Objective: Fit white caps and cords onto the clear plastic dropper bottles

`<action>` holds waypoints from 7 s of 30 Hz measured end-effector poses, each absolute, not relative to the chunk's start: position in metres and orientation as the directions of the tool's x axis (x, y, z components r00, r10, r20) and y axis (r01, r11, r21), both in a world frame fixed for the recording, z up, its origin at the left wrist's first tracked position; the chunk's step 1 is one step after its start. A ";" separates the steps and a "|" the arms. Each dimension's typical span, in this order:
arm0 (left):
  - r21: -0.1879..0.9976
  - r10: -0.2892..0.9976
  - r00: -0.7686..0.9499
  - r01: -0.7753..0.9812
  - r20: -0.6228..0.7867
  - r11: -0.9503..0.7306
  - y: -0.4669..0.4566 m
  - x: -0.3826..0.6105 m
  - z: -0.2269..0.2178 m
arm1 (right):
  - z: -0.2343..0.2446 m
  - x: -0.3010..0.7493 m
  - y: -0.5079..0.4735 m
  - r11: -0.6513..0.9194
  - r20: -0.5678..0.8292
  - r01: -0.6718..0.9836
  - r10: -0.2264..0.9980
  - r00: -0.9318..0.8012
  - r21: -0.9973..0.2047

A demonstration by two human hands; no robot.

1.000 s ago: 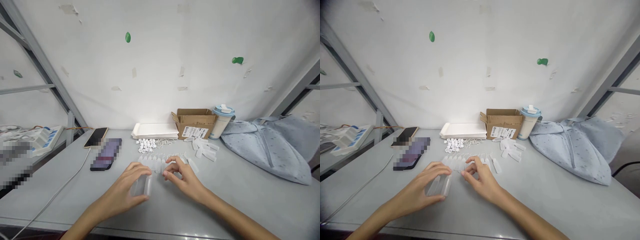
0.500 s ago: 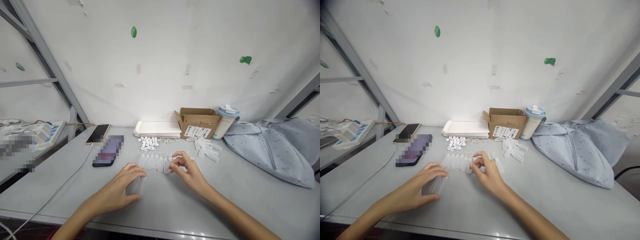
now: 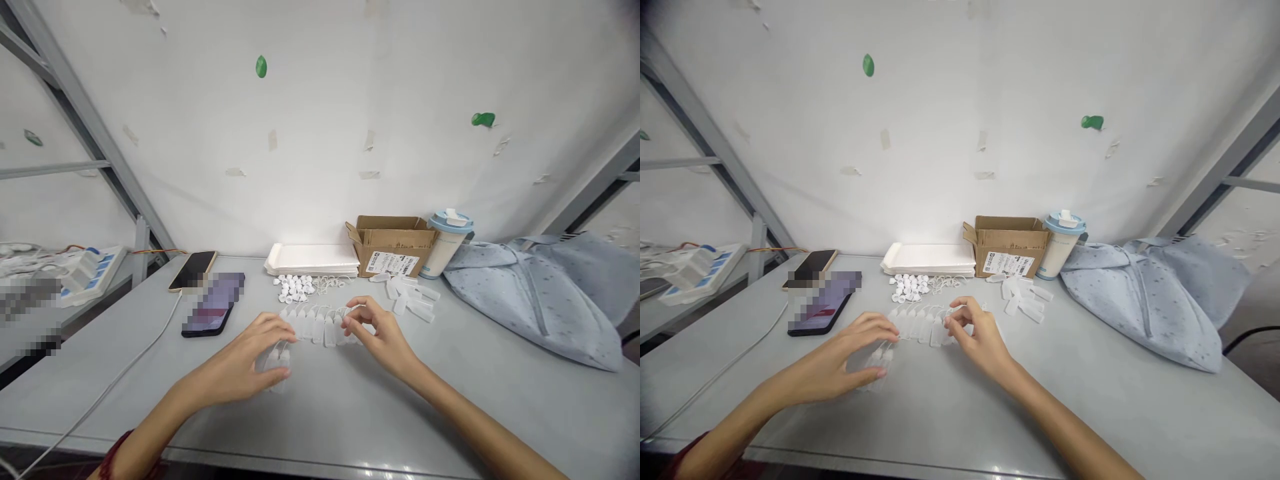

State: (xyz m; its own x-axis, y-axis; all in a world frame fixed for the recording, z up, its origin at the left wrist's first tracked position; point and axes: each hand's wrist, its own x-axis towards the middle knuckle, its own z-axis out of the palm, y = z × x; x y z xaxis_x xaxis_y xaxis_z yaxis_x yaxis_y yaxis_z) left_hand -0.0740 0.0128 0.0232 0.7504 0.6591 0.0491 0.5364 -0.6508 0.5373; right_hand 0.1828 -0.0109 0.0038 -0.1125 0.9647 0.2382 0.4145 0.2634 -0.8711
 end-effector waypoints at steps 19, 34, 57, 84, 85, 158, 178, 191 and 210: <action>0.319 0.752 0.609 0.682 0.252 -0.658 0.129 0.003 -0.019 | -0.036 0.271 0.054 0.211 0.485 0.941 0.873 -0.059 -0.265; 0.262 0.753 0.617 0.706 0.227 -0.657 0.116 0.002 -0.016 | -0.033 0.282 0.055 -0.041 0.482 0.997 0.874 0.070 -0.071; 0.618 0.851 0.319 0.588 0.416 -0.522 0.093 0.004 0.018 | -0.041 0.281 0.062 0.136 0.377 0.982 0.909 -0.176 0.129; 0.848 0.877 0.414 0.348 0.244 -0.400 0.056 0.006 0.034 | -0.020 0.230 0.030 0.481 0.602 0.874 0.720 -0.344 -0.076; 0.864 0.874 0.423 0.318 0.240 -0.391 0.055 0.008 0.033 | -0.018 0.225 0.025 0.506 0.608 0.860 0.704 -0.367 -0.068; 0.945 0.843 0.524 0.201 0.119 -0.258 0.048 0.015 0.023 | -0.011 0.197 -0.001 0.676 0.671 0.732 0.582 -0.459 -0.084; 0.924 0.835 0.531 0.230 0.143 -0.304 0.044 0.017 0.023 | -0.015 0.194 -0.004 0.649 0.686 0.760 0.570 -0.451 -0.039; 0.855 0.838 0.486 0.299 0.246 -0.424 0.042 0.016 0.030 | 0.012 0.187 -0.009 0.029 0.029 -0.001 0.986 -0.162 -1.000; 0.291 0.425 0.708 0.310 0.564 -0.905 0.040 0.018 0.018 | 0.008 0.186 -0.008 -0.083 -0.031 -0.241 0.977 -0.213 -0.967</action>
State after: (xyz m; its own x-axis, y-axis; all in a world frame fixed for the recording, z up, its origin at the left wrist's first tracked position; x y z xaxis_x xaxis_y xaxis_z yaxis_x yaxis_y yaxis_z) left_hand 0.0178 0.0395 0.0181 0.7081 0.4245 0.5643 0.3103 -0.9049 0.2914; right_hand 0.1858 -0.0077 0.0079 -0.2127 0.9766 -0.0306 -0.2412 -0.0829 -0.9669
